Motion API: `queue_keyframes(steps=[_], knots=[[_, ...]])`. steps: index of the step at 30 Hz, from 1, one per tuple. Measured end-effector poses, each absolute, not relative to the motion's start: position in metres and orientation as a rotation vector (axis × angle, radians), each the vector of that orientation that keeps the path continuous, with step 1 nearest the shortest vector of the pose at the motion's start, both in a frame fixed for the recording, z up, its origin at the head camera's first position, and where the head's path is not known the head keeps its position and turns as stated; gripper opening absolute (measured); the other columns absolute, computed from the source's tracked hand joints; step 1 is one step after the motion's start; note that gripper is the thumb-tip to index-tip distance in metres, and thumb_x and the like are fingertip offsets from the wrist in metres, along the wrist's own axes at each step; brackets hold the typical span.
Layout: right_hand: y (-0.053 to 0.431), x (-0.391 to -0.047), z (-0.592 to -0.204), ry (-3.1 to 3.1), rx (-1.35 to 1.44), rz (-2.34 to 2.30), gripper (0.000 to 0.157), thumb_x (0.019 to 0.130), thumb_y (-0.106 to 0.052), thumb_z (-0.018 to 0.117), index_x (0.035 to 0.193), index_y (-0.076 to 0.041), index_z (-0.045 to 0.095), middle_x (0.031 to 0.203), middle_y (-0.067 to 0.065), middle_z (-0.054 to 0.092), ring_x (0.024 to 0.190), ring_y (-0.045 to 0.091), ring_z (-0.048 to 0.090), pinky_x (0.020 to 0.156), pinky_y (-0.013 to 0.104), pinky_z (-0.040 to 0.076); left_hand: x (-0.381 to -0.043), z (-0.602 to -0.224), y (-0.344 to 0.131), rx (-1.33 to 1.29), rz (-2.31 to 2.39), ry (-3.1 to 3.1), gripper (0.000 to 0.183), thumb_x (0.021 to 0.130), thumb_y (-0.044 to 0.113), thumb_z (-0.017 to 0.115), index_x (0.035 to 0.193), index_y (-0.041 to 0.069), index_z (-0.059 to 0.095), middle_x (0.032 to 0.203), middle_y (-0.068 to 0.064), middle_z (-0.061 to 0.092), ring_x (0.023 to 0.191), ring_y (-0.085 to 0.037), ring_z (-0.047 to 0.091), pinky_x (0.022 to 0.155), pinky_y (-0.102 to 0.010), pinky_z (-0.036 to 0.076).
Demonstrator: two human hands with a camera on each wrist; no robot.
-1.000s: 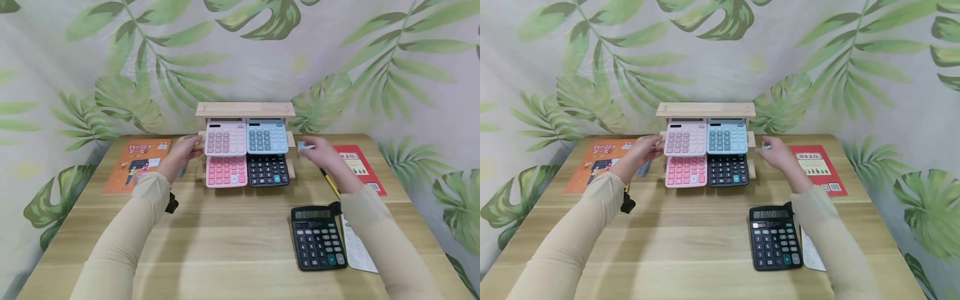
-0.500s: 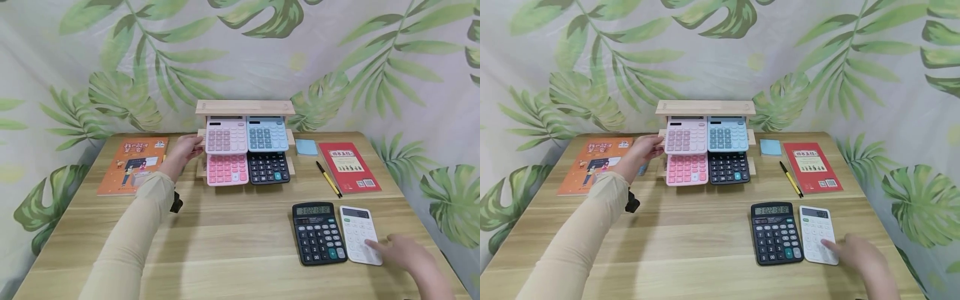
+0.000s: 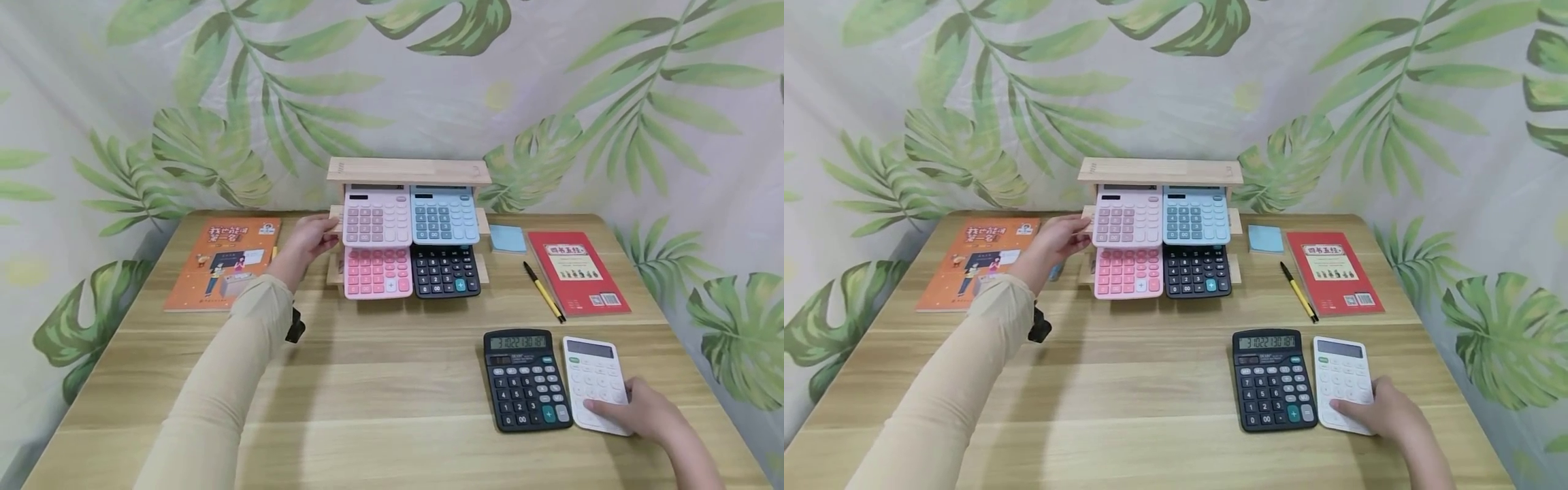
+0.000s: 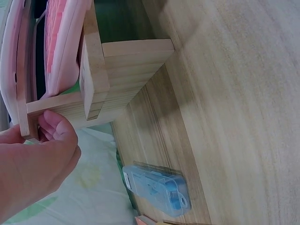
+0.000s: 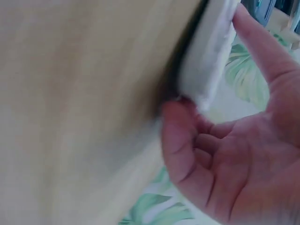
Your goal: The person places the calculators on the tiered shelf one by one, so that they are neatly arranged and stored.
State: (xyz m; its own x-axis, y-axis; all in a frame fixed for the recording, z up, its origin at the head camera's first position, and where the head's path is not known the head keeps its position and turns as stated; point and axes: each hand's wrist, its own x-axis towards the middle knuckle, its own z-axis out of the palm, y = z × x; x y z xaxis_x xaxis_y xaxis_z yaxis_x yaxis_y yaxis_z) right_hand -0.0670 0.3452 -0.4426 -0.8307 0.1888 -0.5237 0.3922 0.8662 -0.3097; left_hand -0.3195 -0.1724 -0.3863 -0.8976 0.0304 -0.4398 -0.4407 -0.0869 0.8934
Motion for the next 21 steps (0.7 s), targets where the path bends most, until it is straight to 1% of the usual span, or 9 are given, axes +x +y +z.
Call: queue_keyframes(steps=[2,4,7,9,11,14,17,19,21], knots=[[0.350,-0.066,-0.444,2.519,0.421,-0.635,0.092,0.077,-0.061,0.062,0.121,0.016,0.039,0.092,0.016,0.056,0.076,0.021,0.050,0.057,0.026,0.039,-0.320,-0.387,-0.173,-0.448,2.058,1.879,0.046,0.095,0.015,0.050,0.139,0.003,0.038,0.081,0.003,0.056,0.074,-0.007,0.053,0.092,-0.023,0.049],[0.354,-0.063,-0.444,2.497,0.411,-0.721,0.086,0.083,-0.057,0.057,0.128,0.013,0.036,0.086,0.011,0.056,0.069,0.017,0.049,0.053,0.025,0.039,-0.321,-0.389,-0.173,-0.443,2.050,1.897,0.046,0.095,0.015,0.050,0.138,0.004,0.038,0.083,0.004,0.056,0.074,-0.007,0.053,0.092,-0.023,0.049],[0.357,-0.059,-0.436,2.499,0.393,-0.882,0.073,0.092,-0.048,0.048,0.134,0.009,0.029,0.068,0.001,0.051,0.052,0.011,0.044,0.043,0.024,0.038,-0.320,-0.391,-0.173,-0.426,2.035,1.927,0.047,0.095,0.016,0.049,0.139,0.004,0.037,0.083,0.005,0.056,0.072,-0.005,0.053,0.088,-0.021,0.050],[0.354,-0.060,-0.425,2.535,0.352,-0.987,0.063,0.096,-0.042,0.043,0.131,0.009,0.030,0.055,-0.004,0.044,0.041,0.008,0.038,0.036,0.025,0.036,-0.320,-0.393,-0.174,-0.425,2.044,1.935,0.046,0.095,0.016,0.049,0.138,0.004,0.038,0.080,0.006,0.056,0.070,-0.004,0.054,0.082,-0.018,0.051],[0.346,-0.067,-0.412,2.579,0.275,-1.116,0.052,0.099,-0.037,0.039,0.124,0.008,0.033,0.047,-0.007,0.039,0.035,0.006,0.035,0.032,0.028,0.034,-0.320,-0.394,-0.175,-0.431,2.063,1.935,0.046,0.095,0.015,0.050,0.138,0.004,0.039,0.077,0.006,0.058,0.068,-0.004,0.054,0.076,-0.017,0.052],[0.324,-0.088,-0.388,2.494,0.074,-1.431,0.031,0.100,-0.030,0.037,0.117,-0.003,0.038,0.054,-0.007,0.051,0.037,0.007,0.042,0.034,0.031,0.037,-0.319,-0.396,-0.176,-0.432,2.093,1.929,0.044,0.095,0.014,0.050,0.136,0.003,0.041,0.075,0.006,0.058,0.066,-0.004,0.055,0.071,-0.016,0.051],[0.289,-0.116,-0.365,2.095,-0.152,-1.834,0.018,0.101,-0.018,0.036,0.119,-0.013,0.038,0.077,-0.003,0.065,0.054,0.010,0.059,0.046,0.025,0.051,-0.319,-0.396,-0.174,-0.422,2.093,1.936,0.044,0.095,0.014,0.049,0.137,0.002,0.041,0.080,0.005,0.056,0.067,-0.005,0.055,0.074,-0.017,0.051],[0.261,-0.138,-0.350,1.753,-0.227,-2.002,0.023,0.100,-0.009,0.034,0.122,-0.015,0.037,0.094,0.001,0.068,0.069,0.013,0.065,0.063,0.025,0.057,-0.319,-0.396,-0.172,-0.429,2.093,1.938,0.045,0.095,0.015,0.049,0.137,0.003,0.040,0.084,0.004,0.055,0.069,-0.005,0.055,0.080,-0.020,0.051],[0.230,-0.161,-0.338,1.509,-0.248,-2.065,0.033,0.099,-0.002,0.033,0.130,-0.013,0.034,0.106,0.005,0.066,0.083,0.017,0.067,0.077,0.027,0.058,-0.320,-0.395,-0.170,-0.441,2.095,1.930,0.046,0.095,0.015,0.050,0.138,0.003,0.038,0.087,0.003,0.054,0.070,-0.006,0.055,0.086,-0.022,0.051]])
